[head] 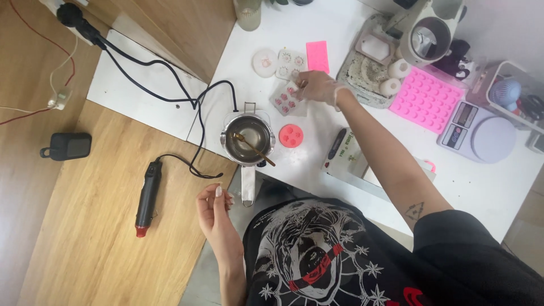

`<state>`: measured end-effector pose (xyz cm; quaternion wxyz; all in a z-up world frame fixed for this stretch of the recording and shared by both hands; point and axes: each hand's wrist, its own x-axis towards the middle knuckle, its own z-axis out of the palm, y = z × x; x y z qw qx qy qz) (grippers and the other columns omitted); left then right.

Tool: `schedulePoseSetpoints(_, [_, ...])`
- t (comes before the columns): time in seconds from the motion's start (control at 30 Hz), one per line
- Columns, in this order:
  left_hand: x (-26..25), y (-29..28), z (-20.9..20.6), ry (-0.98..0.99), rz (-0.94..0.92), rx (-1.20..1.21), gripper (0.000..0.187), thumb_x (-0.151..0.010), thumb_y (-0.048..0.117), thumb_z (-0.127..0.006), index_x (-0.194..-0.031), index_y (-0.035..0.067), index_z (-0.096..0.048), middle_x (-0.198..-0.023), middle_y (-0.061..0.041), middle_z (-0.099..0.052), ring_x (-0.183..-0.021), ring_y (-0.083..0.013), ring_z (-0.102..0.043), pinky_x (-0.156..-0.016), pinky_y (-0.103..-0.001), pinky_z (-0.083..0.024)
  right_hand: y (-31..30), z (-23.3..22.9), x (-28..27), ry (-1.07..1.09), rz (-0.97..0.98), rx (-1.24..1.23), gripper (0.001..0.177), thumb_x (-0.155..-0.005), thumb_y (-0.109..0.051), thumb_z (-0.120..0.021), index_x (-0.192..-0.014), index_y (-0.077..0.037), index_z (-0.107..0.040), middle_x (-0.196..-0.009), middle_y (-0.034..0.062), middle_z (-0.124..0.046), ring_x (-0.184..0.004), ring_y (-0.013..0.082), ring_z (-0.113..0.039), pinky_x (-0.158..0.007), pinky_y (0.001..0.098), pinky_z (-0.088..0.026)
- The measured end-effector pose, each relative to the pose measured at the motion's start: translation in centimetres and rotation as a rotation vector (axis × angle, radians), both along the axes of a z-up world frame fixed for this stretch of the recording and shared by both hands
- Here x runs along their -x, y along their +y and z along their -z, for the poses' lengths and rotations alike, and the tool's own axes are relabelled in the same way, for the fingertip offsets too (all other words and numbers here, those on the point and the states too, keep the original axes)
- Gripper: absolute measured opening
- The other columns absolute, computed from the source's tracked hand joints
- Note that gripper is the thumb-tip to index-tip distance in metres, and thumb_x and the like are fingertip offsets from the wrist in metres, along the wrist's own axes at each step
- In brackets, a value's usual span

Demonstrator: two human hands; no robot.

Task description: Melting wax in a pot and using a heat gun to smooth or melt wax within flower-shaped molds.

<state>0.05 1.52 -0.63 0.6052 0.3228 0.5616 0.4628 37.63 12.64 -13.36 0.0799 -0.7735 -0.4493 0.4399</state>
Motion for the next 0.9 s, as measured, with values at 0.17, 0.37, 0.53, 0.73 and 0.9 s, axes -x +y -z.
schedulePoseSetpoints(0.17, [-1.2,0.0,0.4,-0.038,0.079,-0.002,0.012,-0.105,0.008,-0.056,-0.115,0.002,-0.060,-0.091,-0.002,-0.057,-0.084,-0.0096,-0.050,-0.079,-0.025,-0.043,-6.5,-4.4,-3.3,0.060,0.236,-0.147,0.039,-0.088,-0.024,-0.078,-0.120,-0.004,-0.070,-0.111,0.0126,-0.076,-0.099,0.0221,-0.072,-0.087,0.0344,-0.055])
schedulePoseSetpoints(0.37, [-4.0,-0.4,0.1,-0.098,0.282,0.022,0.016,-0.104,0.006,-0.051,-0.118,0.003,-0.058,-0.093,-0.001,-0.058,-0.083,-0.0094,-0.049,-0.077,-0.025,-0.041,-18.4,-7.4,-6.4,0.112,0.584,-0.361,0.028,-0.094,-0.016,-0.074,-0.114,0.000,-0.064,-0.100,0.0096,-0.074,-0.094,0.0159,-0.071,-0.082,0.0293,-0.056])
schedulePoseSetpoints(0.53, [-6.3,-1.9,-0.1,-0.123,0.511,0.069,0.015,-0.105,0.006,-0.050,-0.118,0.003,-0.057,-0.091,-0.002,-0.057,-0.084,-0.0101,-0.050,-0.079,-0.026,-0.043,-28.7,-8.2,-5.0,0.160,0.808,-0.440,0.022,-0.099,-0.017,-0.073,-0.107,0.000,-0.062,-0.097,0.0081,-0.073,-0.090,0.0136,-0.068,-0.079,0.0273,-0.054])
schedulePoseSetpoints(0.73, [-9.0,-3.3,-0.3,-0.144,0.672,0.123,0.017,-0.102,0.008,-0.054,-0.118,0.003,-0.058,-0.091,-0.002,-0.058,-0.085,-0.0105,-0.051,-0.080,-0.026,-0.044,-34.5,-11.3,0.6,0.397,1.144,-0.447,0.021,-0.102,-0.023,-0.064,-0.112,-0.005,-0.063,-0.098,0.0003,-0.067,-0.088,0.0071,-0.059,-0.084,0.0221,-0.049])
schedulePoseSetpoints(0.9, [-10.6,-3.2,-1.5,-0.037,0.752,0.129,0.015,-0.104,0.011,-0.055,-0.116,0.002,-0.059,-0.090,-0.002,-0.058,-0.085,-0.0100,-0.050,-0.080,-0.025,-0.043,-35.9,-9.4,3.3,0.526,1.172,-0.332,0.024,-0.099,-0.024,-0.064,-0.111,-0.004,-0.065,-0.096,0.0014,-0.066,-0.084,0.0094,-0.056,-0.078,0.0253,-0.047])
